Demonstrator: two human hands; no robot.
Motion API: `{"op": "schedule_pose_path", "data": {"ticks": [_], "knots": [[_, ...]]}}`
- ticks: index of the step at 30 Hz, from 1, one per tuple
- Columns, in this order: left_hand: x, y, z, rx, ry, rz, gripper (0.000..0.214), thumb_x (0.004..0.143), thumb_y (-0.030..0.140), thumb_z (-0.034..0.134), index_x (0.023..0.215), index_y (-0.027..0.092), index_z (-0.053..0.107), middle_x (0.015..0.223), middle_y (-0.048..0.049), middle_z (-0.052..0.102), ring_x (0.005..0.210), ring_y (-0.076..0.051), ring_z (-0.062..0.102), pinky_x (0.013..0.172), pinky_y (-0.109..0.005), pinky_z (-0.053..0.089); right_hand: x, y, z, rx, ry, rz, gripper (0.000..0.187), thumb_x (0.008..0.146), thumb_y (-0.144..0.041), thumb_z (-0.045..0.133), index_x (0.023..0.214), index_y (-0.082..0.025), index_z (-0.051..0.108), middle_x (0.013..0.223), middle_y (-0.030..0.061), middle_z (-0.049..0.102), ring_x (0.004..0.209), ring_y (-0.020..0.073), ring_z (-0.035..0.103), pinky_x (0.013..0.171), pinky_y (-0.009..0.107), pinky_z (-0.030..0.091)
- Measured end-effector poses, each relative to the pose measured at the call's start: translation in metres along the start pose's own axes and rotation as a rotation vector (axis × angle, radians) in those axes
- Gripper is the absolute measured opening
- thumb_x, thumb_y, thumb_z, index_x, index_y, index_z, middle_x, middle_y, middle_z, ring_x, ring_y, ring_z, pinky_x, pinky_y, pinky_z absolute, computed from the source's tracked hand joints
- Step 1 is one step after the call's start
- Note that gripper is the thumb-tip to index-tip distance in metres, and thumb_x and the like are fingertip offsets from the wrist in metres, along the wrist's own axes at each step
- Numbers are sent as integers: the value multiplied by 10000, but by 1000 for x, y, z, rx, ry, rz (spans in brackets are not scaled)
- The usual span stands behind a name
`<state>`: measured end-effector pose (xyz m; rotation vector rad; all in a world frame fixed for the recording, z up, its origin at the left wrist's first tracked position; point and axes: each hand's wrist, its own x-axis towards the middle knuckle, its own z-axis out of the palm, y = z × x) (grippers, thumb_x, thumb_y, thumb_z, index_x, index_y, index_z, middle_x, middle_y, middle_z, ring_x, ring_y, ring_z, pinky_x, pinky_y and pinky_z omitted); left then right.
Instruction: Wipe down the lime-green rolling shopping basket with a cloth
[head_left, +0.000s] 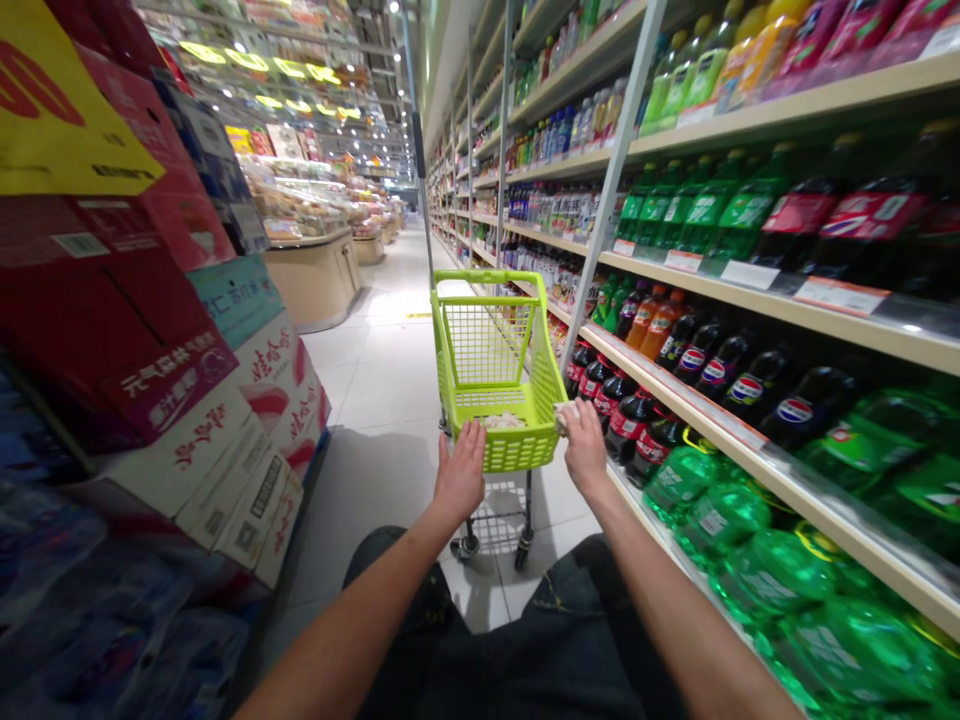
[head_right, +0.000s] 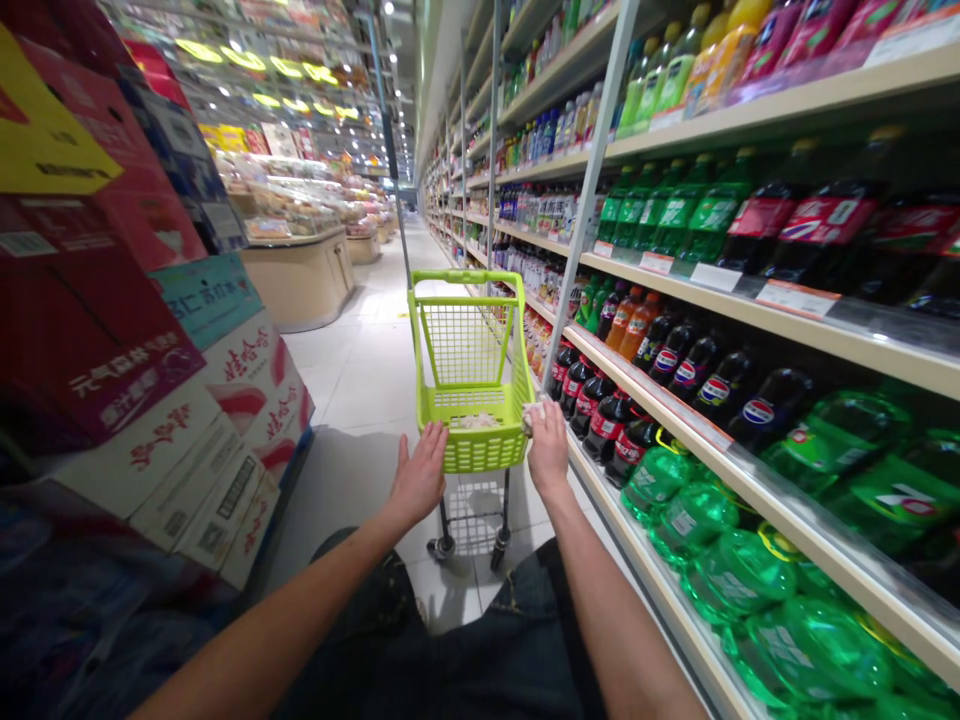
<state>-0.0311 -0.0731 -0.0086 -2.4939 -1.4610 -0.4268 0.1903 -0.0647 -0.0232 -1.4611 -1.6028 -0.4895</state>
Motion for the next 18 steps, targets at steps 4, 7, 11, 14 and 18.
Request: {"op": "schedule_pose_path", "data": {"ticks": [4, 7, 11, 14, 18], "knots": [[0, 5, 0, 19, -14, -17, 660, 689, 115, 360, 1337, 65, 240, 1426, -115, 212, 1321, -232, 141, 1034, -548, 134, -6, -17, 5, 22, -78, -64, 436, 764, 17, 327, 1104, -127, 559, 1262, 140, 469, 1292, 212, 233, 1009, 462, 312], [-1, 5, 0, 31, -6, -6, 649, 699, 111, 344, 1339, 77, 238, 1429, -97, 207, 1322, -215, 145, 1038, -542, 129, -13, -43, 15, 86, -184, -214, 440, 769, 13, 342, 1117, -153, 554, 1261, 115, 479, 1294, 193, 231, 1012, 432, 319], [-2, 3, 2, 34, 3, 4, 662, 688, 99, 344, 1342, 98, 239, 1427, -87, 218, 1322, -206, 149, 1039, -539, 128, -7, -23, 5, 52, -109, -131, 403, 790, -18, 350, 1101, -154, 567, 1263, 123, 473, 1296, 204, 226, 1015, 442, 310], [-2, 4, 3, 15, 4, -8, 666, 682, 101, 352, 1339, 87, 244, 1426, -95, 218, 1322, -215, 145, 1037, -543, 128, -1, -3, -5, -3, -10, 18, 424, 782, -5, 323, 1100, -148, 565, 1277, 131, 453, 1294, 218, 224, 1011, 474, 302], [-2, 6, 3, 8, 3, -15, 668, 685, 107, 353, 1342, 81, 232, 1429, -96, 208, 1324, -215, 135, 1038, -540, 128, -11, -32, 6, 55, -94, -89, 431, 766, 6, 337, 1100, -148, 564, 1268, 123, 463, 1290, 208, 237, 1019, 450, 304]]}}
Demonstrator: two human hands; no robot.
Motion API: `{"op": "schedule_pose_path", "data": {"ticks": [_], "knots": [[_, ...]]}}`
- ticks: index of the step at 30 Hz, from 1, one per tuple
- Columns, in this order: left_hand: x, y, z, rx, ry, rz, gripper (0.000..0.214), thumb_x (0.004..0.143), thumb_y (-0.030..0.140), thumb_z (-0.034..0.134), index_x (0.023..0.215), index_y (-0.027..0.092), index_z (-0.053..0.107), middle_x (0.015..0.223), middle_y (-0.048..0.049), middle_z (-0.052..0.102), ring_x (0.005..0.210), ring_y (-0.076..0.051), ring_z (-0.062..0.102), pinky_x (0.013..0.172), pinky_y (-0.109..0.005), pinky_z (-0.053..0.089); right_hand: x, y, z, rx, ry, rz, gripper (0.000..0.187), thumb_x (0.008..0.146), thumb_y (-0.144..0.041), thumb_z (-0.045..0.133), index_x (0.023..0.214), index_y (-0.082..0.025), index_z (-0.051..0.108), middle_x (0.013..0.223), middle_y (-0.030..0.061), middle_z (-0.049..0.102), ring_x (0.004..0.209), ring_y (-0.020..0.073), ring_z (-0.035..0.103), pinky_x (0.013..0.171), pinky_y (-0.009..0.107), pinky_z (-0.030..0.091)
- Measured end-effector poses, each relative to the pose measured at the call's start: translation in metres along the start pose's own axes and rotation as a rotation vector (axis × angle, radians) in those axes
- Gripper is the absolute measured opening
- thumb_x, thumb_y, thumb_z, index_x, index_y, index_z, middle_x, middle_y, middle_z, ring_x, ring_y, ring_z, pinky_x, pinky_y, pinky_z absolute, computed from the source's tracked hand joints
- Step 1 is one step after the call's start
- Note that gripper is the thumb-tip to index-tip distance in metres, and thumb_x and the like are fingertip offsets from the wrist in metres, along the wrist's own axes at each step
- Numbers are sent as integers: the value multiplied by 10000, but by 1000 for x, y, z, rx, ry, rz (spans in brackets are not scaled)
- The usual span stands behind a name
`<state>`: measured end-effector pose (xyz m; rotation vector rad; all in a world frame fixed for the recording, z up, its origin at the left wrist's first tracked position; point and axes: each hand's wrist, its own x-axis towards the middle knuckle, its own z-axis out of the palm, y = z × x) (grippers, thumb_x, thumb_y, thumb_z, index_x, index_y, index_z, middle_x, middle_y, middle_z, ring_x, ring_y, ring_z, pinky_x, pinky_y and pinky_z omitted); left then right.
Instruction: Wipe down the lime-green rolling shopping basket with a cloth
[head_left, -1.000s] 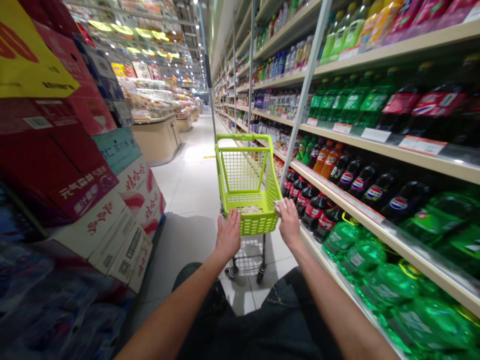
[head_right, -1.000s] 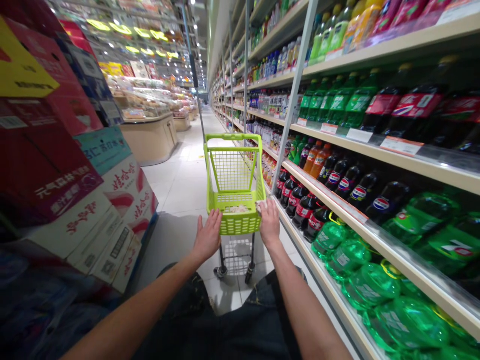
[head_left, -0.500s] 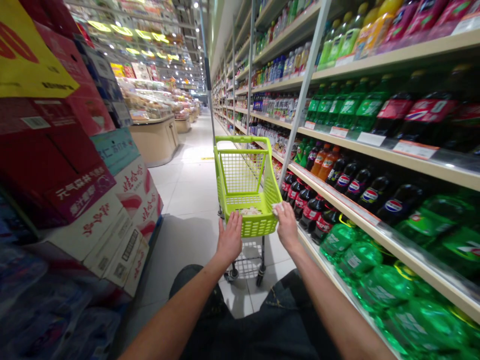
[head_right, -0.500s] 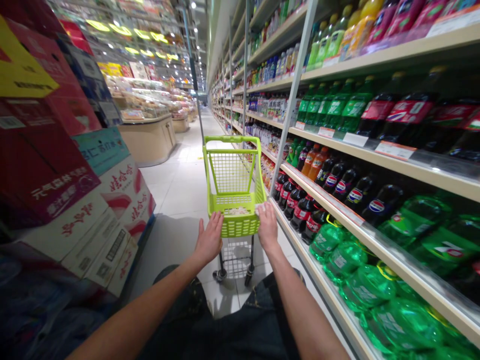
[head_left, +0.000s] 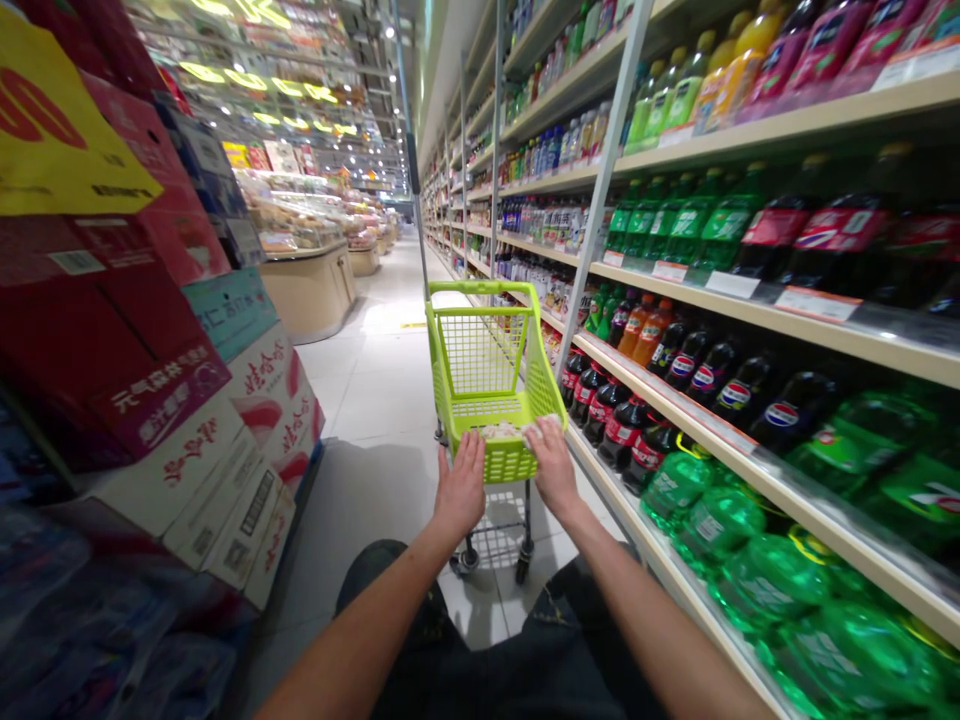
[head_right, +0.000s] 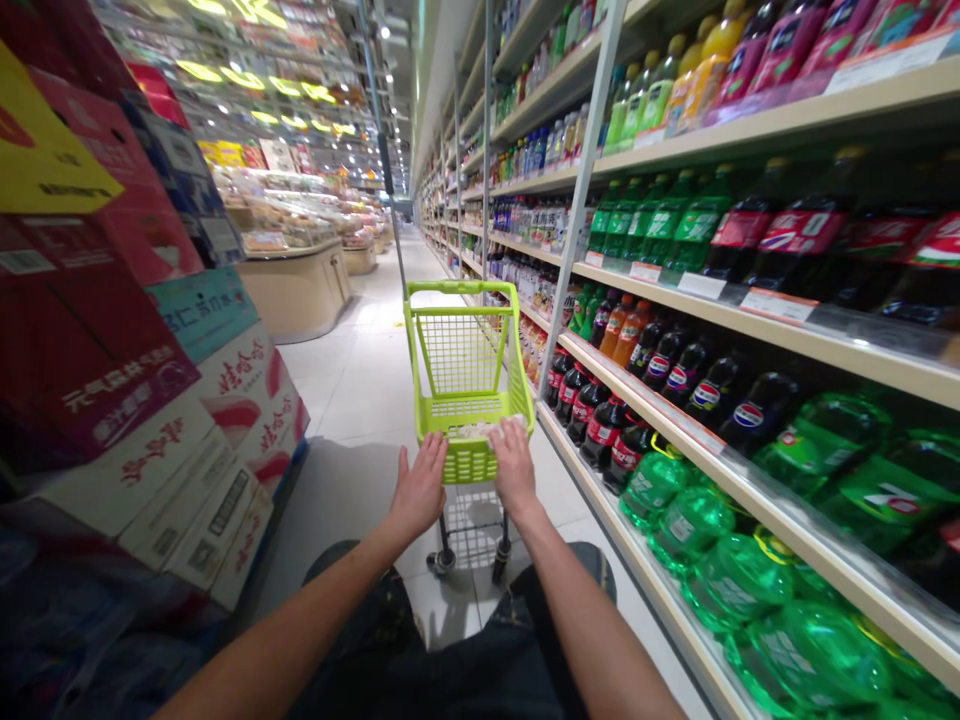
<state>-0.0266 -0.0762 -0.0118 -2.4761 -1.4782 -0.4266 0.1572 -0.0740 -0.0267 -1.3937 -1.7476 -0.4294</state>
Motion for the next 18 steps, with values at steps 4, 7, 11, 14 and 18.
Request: {"op": "schedule_pose_path", "data": {"ticks": [4, 7, 11, 14, 18], "knots": [[0, -4, -2, 31, -12, 21, 688, 680, 99, 353, 1352, 97, 207, 1430, -91, 210, 1325, -213, 129, 1039, -537, 128, -3, -19, 10, 57, -76, -144, 411, 786, -17, 356, 1105, -170, 565, 1263, 101, 476, 1286, 196, 250, 1015, 423, 320], [0, -5, -2, 36, -26, 18, 693, 677, 101, 358, 1353, 97, 207, 1431, -91, 208, 1325, -217, 128, 1040, -533, 133, 1, 9, -3, 11, 0, -15, 398, 800, -32, 347, 1102, -166, 569, 1269, 115, 466, 1289, 206, 242, 1012, 442, 317], [0, 0, 0, 19, -17, -1, 681, 683, 107, 360, 1349, 85, 216, 1436, -95, 188, 1325, -224, 125, 1039, -533, 135, 2, 26, -11, -38, 91, 130, 398, 802, -34, 334, 1109, -139, 564, 1294, 141, 432, 1293, 220, 230, 1016, 465, 299], [-1, 2, -1, 23, -16, 5, 678, 687, 111, 363, 1349, 87, 216, 1434, -92, 200, 1325, -229, 122, 1039, -529, 137, -5, 0, 3, 36, -3, -28, 395, 801, -36, 352, 1117, -149, 560, 1283, 123, 452, 1290, 199, 245, 1019, 431, 311], [-2, 0, -5, 36, -29, -6, 697, 675, 113, 381, 1353, 114, 218, 1436, -66, 204, 1326, -255, 101, 1036, -536, 135, -5, -10, 8, 63, -52, -146, 389, 803, -45, 367, 1111, -177, 564, 1268, 98, 475, 1289, 187, 247, 1010, 417, 331]]}}
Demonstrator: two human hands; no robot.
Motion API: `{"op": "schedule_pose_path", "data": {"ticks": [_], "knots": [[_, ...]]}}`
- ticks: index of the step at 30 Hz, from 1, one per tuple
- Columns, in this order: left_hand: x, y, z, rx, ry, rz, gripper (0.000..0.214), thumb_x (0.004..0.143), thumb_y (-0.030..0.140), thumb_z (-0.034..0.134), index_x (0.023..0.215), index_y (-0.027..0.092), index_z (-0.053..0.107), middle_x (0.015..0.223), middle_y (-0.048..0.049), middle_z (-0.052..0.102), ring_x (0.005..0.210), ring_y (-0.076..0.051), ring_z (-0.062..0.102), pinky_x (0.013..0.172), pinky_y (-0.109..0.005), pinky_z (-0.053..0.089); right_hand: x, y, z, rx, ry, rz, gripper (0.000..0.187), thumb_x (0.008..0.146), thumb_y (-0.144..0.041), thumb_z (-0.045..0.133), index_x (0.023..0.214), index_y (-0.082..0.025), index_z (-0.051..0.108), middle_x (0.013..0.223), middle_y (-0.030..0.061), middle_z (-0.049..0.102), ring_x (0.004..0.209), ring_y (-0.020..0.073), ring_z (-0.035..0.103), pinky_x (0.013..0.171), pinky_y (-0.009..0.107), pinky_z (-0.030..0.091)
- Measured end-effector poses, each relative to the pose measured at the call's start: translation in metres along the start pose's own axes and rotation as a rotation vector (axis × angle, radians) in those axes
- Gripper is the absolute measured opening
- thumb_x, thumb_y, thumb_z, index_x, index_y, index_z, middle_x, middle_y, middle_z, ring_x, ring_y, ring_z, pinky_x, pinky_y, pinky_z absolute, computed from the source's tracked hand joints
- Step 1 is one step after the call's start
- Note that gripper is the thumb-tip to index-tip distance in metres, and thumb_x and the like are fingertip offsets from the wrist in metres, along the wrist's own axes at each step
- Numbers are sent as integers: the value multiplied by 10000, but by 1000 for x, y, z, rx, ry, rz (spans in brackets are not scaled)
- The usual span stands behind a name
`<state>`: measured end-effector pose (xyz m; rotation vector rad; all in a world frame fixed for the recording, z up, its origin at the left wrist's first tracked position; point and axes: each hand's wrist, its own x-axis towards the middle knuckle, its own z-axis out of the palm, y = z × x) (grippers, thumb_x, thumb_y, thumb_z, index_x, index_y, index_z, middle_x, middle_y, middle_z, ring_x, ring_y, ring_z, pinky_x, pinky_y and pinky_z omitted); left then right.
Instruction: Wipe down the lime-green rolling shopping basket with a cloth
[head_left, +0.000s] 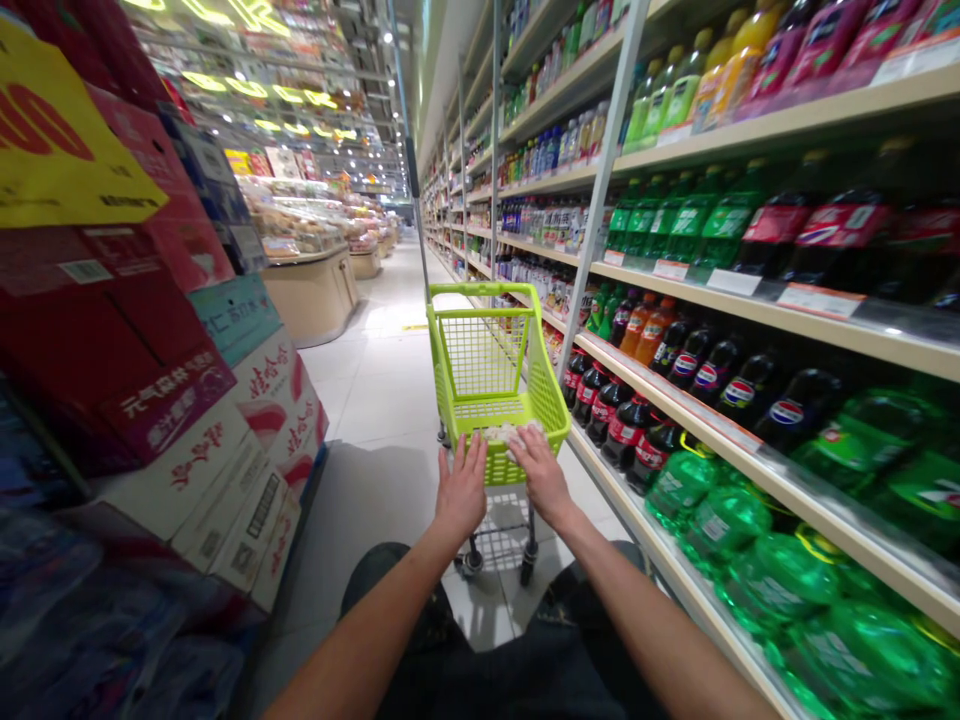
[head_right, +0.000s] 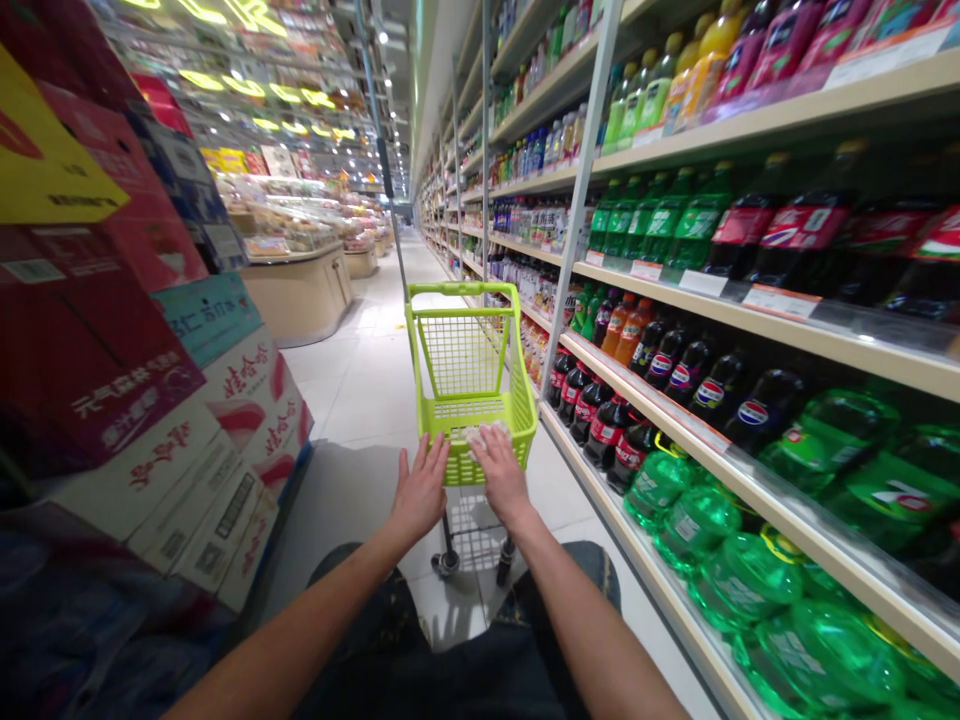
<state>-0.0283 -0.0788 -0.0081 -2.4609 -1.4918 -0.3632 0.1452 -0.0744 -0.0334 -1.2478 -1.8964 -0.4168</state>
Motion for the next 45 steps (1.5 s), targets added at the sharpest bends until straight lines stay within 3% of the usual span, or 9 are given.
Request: {"op": "schedule_pose_path", "data": {"ticks": [6, 11, 13, 19, 25, 32, 38, 41, 45], "knots": [[0, 1, 1, -15, -10, -16, 706, 676, 123, 385, 1359, 112, 202, 1442, -65, 182, 1324, -276, 94, 1030, -551, 135, 4, 39, -25, -129, 169, 283, 456, 758, 7, 330, 1118, -158, 556, 1295, 122, 435, 1293, 221, 232, 1008, 476, 314], [-1, 0, 2, 10, -12, -2, 701, 684, 123, 378, 1361, 125, 197, 1442, -66, 185, 1325, -267, 94, 1032, -549, 130, 2, -2, -4, 11, -2, 74, 459, 760, 9, 347, 1135, -165, 545, 1282, 111, 456, 1293, 191, 238, 1021, 437, 313], [-1, -2, 1, 15, -9, 2, 713, 678, 116, 380, 1364, 130, 186, 1441, -69, 189, 1326, -263, 93, 1030, -551, 134, 2, -4, -4, 37, -30, 31, 440, 772, -6, 357, 1130, -174, 550, 1280, 103, 462, 1292, 187, 241, 1018, 428, 319], [-2, 0, 1, 1, 0, 1, 694, 685, 125, 386, 1357, 117, 209, 1438, -82, 194, 1324, -276, 98, 1028, -551, 136, 0, 35, -28, -103, 157, 270, 441, 782, -10, 325, 1129, -159, 553, 1299, 126, 434, 1292, 221, 238, 1012, 488, 304], [-4, 2, 0, 4, 14, -1, 674, 700, 128, 377, 1353, 104, 213, 1434, -89, 204, 1325, -257, 106, 1035, -538, 135, -3, -4, -4, 39, -11, 15, 439, 785, -18, 358, 1139, -195, 547, 1277, 95, 470, 1286, 193, 262, 1017, 451, 319], [-4, 2, 0, -18, 32, -7, 666, 689, 113, 377, 1341, 96, 244, 1430, -102, 204, 1323, -235, 136, 1040, -529, 135, 1, 20, -20, -47, 135, 258, 427, 783, -14, 356, 1137, -156, 547, 1320, 124, 410, 1302, 217, 215, 1023, 464, 300], [-5, 1, 2, 8, 50, 12, 650, 700, 120, 366, 1339, 105, 252, 1431, -95, 209, 1325, -226, 128, 1043, -528, 129, -3, -22, 0, 85, -53, -12, 436, 785, -9, 367, 1138, -190, 547, 1293, 95, 457, 1293, 181, 246, 1020, 437, 313], [-6, -3, 2, 0, 52, 21, 653, 701, 115, 358, 1343, 91, 238, 1430, -102, 204, 1326, -225, 124, 1041, -536, 126, -4, -6, -10, 56, -13, 32, 417, 800, -32, 361, 1141, -184, 546, 1294, 101, 454, 1291, 190, 251, 1016, 436, 323], [-7, -4, 2, -10, 44, 12, 673, 690, 117, 369, 1347, 78, 226, 1426, -116, 208, 1326, -241, 116, 1037, -545, 128, -2, 29, -26, -53, 156, 253, 421, 794, -42, 355, 1138, -188, 547, 1317, 102, 419, 1285, 216, 258, 1020, 476, 303]]}}
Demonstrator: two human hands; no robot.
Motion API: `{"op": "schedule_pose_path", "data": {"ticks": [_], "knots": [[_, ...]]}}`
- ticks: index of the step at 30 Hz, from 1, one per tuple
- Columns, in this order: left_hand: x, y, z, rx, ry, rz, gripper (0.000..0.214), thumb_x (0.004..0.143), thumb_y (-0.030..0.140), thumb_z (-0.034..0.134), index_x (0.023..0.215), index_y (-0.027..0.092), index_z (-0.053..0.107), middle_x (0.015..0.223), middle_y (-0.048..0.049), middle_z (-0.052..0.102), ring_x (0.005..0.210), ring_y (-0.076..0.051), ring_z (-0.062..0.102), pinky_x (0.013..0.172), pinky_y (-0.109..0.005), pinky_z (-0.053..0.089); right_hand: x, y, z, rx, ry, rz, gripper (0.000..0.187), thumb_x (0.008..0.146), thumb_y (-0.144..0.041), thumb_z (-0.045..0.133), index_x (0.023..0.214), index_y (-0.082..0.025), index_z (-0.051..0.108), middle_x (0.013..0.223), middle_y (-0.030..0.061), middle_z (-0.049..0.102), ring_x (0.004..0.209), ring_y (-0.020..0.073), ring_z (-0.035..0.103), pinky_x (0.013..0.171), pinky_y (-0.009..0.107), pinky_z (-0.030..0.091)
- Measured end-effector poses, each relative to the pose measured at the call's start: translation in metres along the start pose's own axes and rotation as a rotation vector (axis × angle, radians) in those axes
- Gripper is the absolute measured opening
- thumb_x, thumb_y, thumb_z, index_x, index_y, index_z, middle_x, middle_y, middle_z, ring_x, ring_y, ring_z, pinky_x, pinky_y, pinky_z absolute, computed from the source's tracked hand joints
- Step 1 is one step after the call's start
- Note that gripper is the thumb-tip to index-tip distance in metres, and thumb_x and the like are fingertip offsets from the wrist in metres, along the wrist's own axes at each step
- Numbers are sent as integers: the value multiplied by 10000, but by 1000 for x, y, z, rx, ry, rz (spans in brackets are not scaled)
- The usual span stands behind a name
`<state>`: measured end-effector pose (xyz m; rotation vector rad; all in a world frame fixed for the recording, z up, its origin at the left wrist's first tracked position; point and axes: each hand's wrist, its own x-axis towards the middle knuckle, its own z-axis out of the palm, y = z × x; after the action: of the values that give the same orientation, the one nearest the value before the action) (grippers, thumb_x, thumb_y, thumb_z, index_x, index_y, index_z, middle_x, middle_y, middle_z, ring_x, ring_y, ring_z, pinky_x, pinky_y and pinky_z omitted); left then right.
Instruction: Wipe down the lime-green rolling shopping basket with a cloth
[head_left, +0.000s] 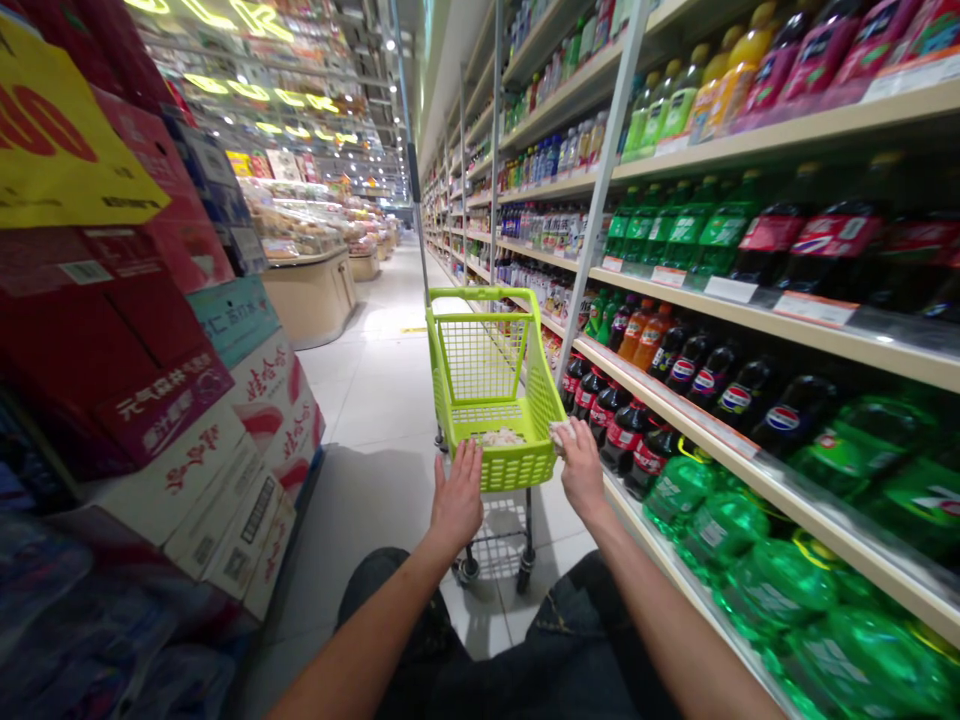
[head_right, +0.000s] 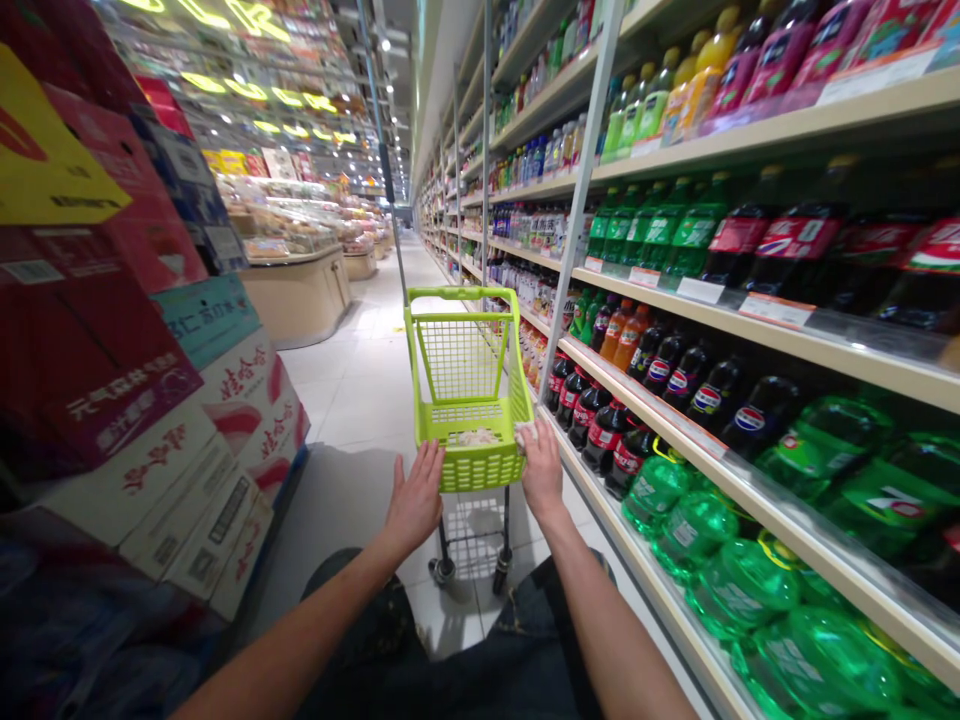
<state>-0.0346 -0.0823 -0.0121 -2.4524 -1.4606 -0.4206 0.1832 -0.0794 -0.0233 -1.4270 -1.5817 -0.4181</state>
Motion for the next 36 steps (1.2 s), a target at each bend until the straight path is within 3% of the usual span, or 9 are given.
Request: {"op": "schedule_pose_path", "data": {"ticks": [2, 7, 14, 20, 26, 32, 34, 36], "knots": [[0, 1, 0, 0, -3, -1, 665, 696, 124, 368, 1345, 78, 230, 1426, -113, 210, 1326, -237, 117, 1039, -544, 122, -1, -3, 3, -2, 0, 4, 430, 781, -30, 359, 1139, -180, 546, 1316, 107, 418, 1286, 218, 257, 1022, 478, 297], [2, -2, -1, 13, -8, 2, 645, 709, 131, 361, 1342, 92, 240, 1429, -100, 210, 1324, -222, 136, 1044, -534, 124, -10, -32, 19, 88, -193, -237, 463, 755, 12, 361, 1127, -185, 554, 1281, 95, 465, 1288, 190, 256, 1018, 438, 318], [7, -8, -4, 6, -21, -49, 639, 706, 138, 386, 1332, 88, 269, 1417, -120, 241, 1318, -249, 154, 1039, -546, 128, 6, -1, 4, -23, -15, 5, 445, 766, -5, 347, 1125, -167, 555, 1295, 119, 438, 1285, 213, 255, 1014, 468, 307], [7, -8, -4, 10, -21, -50, 636, 707, 134, 378, 1333, 98, 266, 1417, -117, 241, 1318, -242, 156, 1037, -550, 123, -13, -24, 17, 99, -194, -245, 428, 764, -4, 387, 1103, -187, 573, 1263, 102, 486, 1283, 182, 270, 1020, 439, 308], [8, -8, -2, -1, -14, -47, 638, 702, 128, 377, 1329, 84, 270, 1413, -129, 247, 1315, -249, 162, 1033, -553, 126, 6, 6, -1, -31, -21, -13, 425, 776, -17, 350, 1106, -169, 570, 1288, 113, 447, 1284, 212, 259, 1014, 461, 311], [10, -3, -4, -27, -38, -16, 646, 701, 120, 366, 1336, 77, 253, 1416, -121, 238, 1318, -237, 154, 1036, -550, 112, -7, -28, 18, 68, -207, -250, 425, 763, -3, 377, 1099, -175, 571, 1264, 109, 482, 1279, 200, 274, 1014, 456, 309], [10, -5, -5, -33, -47, 0, 632, 710, 124, 359, 1334, 94, 264, 1413, -108, 253, 1315, -227, 169, 1038, -551, 105, -4, -24, 17, 61, -209, -249, 400, 770, -20, 389, 1087, -173, 580, 1261, 108, 485, 1277, 202, 279, 1013, 441, 316], [10, -8, -7, -30, -47, 11, 627, 711, 131, 360, 1332, 106, 271, 1413, -98, 257, 1315, -220, 170, 1044, -545, 94, 4, -10, 11, 14, -152, -161, 366, 781, -43, 396, 1061, -169, 595, 1261, 109, 482, 1275, 211, 281, 1011, 435, 323]]}}
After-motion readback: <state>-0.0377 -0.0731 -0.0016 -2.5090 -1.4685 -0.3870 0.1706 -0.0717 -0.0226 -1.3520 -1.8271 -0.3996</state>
